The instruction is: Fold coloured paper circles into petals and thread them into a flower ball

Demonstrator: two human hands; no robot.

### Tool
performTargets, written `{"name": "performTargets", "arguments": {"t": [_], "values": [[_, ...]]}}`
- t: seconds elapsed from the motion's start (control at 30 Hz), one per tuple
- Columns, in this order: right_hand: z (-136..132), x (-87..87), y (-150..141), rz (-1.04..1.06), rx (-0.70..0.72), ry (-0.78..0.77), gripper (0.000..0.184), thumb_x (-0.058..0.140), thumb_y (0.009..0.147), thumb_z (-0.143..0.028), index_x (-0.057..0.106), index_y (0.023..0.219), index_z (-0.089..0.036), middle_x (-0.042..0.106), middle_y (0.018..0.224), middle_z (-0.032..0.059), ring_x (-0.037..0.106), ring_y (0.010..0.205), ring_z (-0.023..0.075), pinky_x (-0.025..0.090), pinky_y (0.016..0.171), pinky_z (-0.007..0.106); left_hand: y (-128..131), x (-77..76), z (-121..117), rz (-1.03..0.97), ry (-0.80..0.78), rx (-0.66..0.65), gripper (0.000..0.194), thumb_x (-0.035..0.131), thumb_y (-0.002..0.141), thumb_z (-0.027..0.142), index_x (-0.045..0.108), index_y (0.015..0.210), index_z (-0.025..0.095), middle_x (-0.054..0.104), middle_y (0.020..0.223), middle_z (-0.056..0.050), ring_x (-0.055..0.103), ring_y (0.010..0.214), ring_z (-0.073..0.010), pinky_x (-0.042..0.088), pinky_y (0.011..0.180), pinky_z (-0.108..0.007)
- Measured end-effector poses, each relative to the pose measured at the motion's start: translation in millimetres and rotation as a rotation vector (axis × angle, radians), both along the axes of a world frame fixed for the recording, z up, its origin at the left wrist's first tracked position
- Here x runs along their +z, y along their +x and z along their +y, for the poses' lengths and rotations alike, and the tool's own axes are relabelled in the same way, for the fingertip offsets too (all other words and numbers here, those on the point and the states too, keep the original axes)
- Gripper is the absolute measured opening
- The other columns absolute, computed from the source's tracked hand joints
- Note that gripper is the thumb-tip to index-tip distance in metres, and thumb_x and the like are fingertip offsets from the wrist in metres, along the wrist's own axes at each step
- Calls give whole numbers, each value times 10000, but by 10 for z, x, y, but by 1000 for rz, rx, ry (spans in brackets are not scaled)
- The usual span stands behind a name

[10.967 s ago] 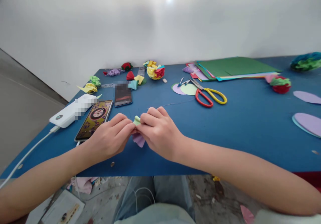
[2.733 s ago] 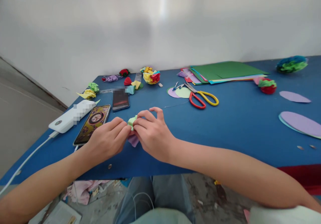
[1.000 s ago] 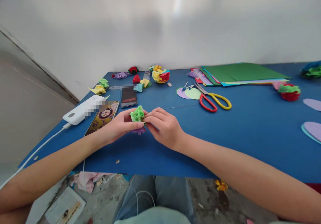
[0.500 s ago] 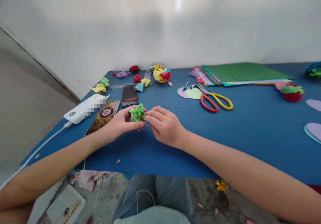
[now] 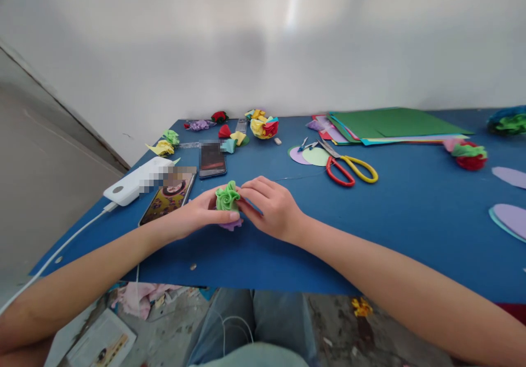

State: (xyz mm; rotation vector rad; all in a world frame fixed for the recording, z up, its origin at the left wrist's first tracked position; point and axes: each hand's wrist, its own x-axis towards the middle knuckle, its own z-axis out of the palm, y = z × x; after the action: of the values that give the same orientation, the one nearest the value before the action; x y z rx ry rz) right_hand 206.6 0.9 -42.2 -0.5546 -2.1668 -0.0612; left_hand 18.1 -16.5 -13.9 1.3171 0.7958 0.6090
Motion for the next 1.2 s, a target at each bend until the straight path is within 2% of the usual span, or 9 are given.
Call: {"name": "performTargets", "arguments": {"t": [0.13, 0.3, 0.37, 0.47, 0.73, 0.83, 0.93, 1.07, 1.2], "values": [[-40, 2, -16, 16, -1, -15, 185, 526, 800, -141, 565, 978, -169, 628, 927, 75, 550, 826, 161, 493, 750, 318, -1, -11, 19, 68, 163, 27, 377, 615, 769, 339, 472, 1082, 183, 555, 1001, -59, 553, 941, -169, 453, 798, -295], [-88, 5, -15, -2, -46, 15, 155, 541, 777, -136, 560, 928, -162, 617, 865, 64, 533, 776, 156, 487, 725, 308, -36, 28, 20, 247, 938, 320, 342, 578, 784, 348, 510, 1062, 162, 528, 1123, -110, 459, 1106, -215, 353, 966, -380], [-107, 6, -27, -1, -63, 43, 151, 549, 772, -147, 556, 922, -161, 617, 859, 68, 530, 773, 159, 487, 722, 311, -41, 52, -5, 380, 1180, 301, 250, 596, 763, 331, 565, 951, 169, 577, 1024, -88, 489, 1036, -212, 335, 972, -394], [-118, 2, -66, -3, -104, 77, 125, 541, 775, -155, 552, 900, -163, 619, 848, 74, 532, 774, 167, 488, 729, 320, -31, 73, -47, 550, 1367, 268, 142, 580, 757, 289, 594, 854, 186, 602, 986, -61, 494, 1017, -213, 312, 967, -412], [-77, -20, -153, -18, -151, -3, 76, 488, 818, -163, 561, 840, -155, 611, 817, 69, 539, 757, 155, 465, 726, 293, -83, 73, 14, 750, 1442, 241, 115, 495, 794, 198, 603, 834, 200, 621, 982, -24, 479, 1040, -205, 242, 987, -442], [24, 48, -133, -64, -73, -215, 142, 458, 850, -240, 574, 860, -160, 605, 827, 57, 538, 755, 140, 446, 711, 269, -111, 25, 102, 757, 1378, 259, 137, 475, 813, 181, 612, 809, 197, 626, 935, -19, 487, 999, -195, 292, 948, -420], [313, 144, -137, -19, -154, -692, 264, 437, 868, -384, 587, 798, -179, 597, 733, 15, 528, 669, 117, 424, 656, 249, -115, -23, 174, 731, 1300, 355, 119, 509, 798, 199, 624, 775, 181, 609, 932, -39, 480, 975, -204, 352, 895, -398], [929, 166, -251, 8, -211, -919, 410, 449, 837, -517, 583, 709, -151, 586, 610, 12, 522, 502, 94, 405, 484, 213, -99, -46, 184, 674, 1262, 377, 123, 519, 794, 203, 635, 778, 166, 586, 921, -53, 469, 960, -196, 379, 894, -377], [1456, 115, -427, 65, -292, -1119, 394, 517, 817, -494, 580, 755, -110, 612, 699, 52, 538, 501, 87, 424, 452, 208, -98, -44, 162, 666, 1238, 341, 133, 503, 806, 198, 631, 805, 162, 578, 913, -62, 466, 958, -199, 392, 877, -378]]}}
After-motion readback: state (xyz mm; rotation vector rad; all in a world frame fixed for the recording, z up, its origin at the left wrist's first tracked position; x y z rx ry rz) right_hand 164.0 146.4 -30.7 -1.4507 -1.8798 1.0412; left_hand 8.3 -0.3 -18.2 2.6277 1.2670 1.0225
